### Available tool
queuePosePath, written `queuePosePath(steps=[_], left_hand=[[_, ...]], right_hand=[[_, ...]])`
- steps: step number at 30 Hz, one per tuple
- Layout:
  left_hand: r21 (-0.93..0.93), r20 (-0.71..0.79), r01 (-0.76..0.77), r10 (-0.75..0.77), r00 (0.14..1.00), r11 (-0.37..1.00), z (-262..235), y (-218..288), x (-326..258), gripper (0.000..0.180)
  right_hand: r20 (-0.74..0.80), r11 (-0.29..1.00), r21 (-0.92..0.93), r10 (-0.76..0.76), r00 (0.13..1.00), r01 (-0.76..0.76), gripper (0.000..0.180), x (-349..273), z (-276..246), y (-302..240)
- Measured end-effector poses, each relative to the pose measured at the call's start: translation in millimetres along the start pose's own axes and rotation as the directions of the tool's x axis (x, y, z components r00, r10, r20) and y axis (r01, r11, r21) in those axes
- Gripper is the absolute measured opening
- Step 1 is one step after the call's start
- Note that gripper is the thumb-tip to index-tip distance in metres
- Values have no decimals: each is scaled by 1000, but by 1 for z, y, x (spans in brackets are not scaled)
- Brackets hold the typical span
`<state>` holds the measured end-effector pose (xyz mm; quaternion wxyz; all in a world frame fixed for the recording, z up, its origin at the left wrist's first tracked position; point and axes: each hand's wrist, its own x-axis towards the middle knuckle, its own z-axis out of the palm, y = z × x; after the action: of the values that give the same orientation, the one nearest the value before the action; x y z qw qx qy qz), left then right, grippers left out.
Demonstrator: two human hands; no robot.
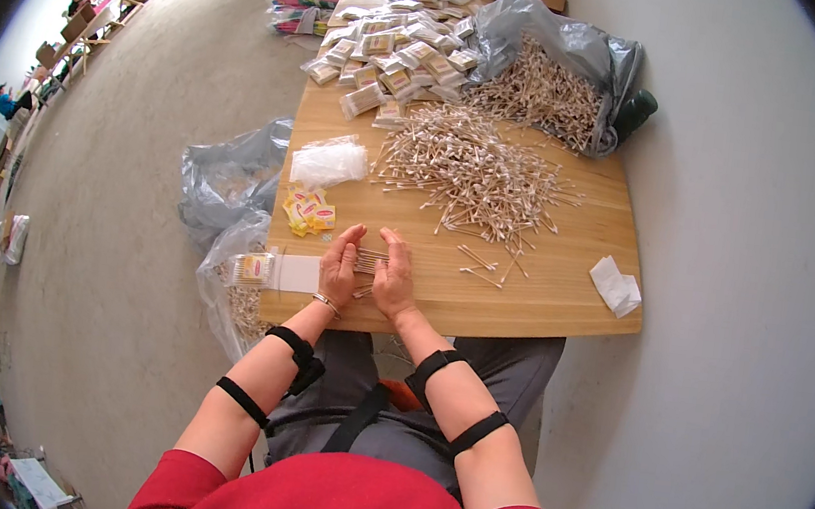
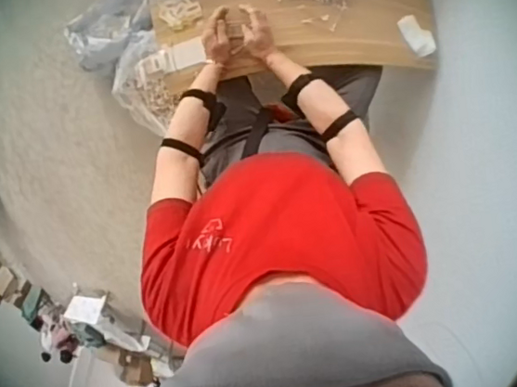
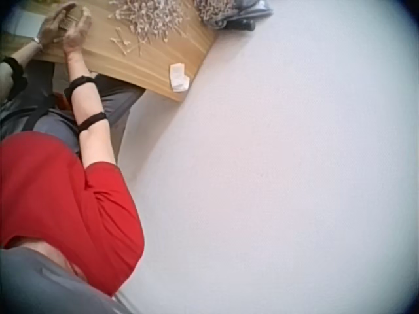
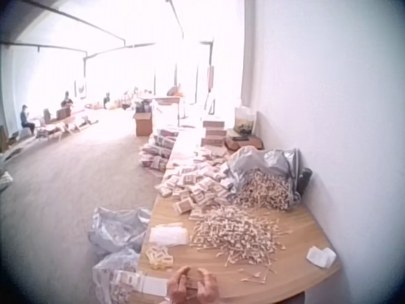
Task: Counting cotton swabs and packaging them into small plastic bags.
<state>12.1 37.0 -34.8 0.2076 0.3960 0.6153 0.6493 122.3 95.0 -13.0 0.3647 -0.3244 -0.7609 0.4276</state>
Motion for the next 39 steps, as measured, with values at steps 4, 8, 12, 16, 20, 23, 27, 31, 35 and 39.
queuePosePath(steps=[4,8,12,16,20,23,27,31,35,39], left_hand=[[-128,-41,69,-74,996,989,-5,-5,-4,33],[-179,19,106,-104,994,978,-7,-3,0,35],[-319,37,127,-122,992,939,-7,-8,3,36],[-280,47,135,-127,991,950,-8,-7,3,39],[-194,73,124,-112,991,973,-8,-8,3,42],[-185,66,125,-114,991,975,-14,-9,-1,44],[-240,42,136,-130,991,961,-8,-7,3,43],[-65,39,135,-133,990,989,-9,2,1,39],[288,122,-196,168,978,937,-1,7,-1,37],[520,290,-322,190,938,791,-1,19,-5,49]], right_hand=[[216,911,-335,-174,961,241,66,-14,-18,-20],[347,838,-452,-151,926,307,85,-20,-19,-23],[254,834,-494,-131,958,244,81,-15,-6,-6],[107,924,-352,-117,987,148,74,-15,-3,14],[73,828,-545,-110,991,131,75,-15,0,15],[344,664,-710,35,938,235,76,-24,14,-5],[375,596,-758,66,925,265,79,-6,12,-5],[395,534,-801,133,909,270,82,-2,10,-6],[390,579,-760,40,920,297,68,-8,1,3],[116,713,-681,-119,986,166,52,-13,-41,3]])
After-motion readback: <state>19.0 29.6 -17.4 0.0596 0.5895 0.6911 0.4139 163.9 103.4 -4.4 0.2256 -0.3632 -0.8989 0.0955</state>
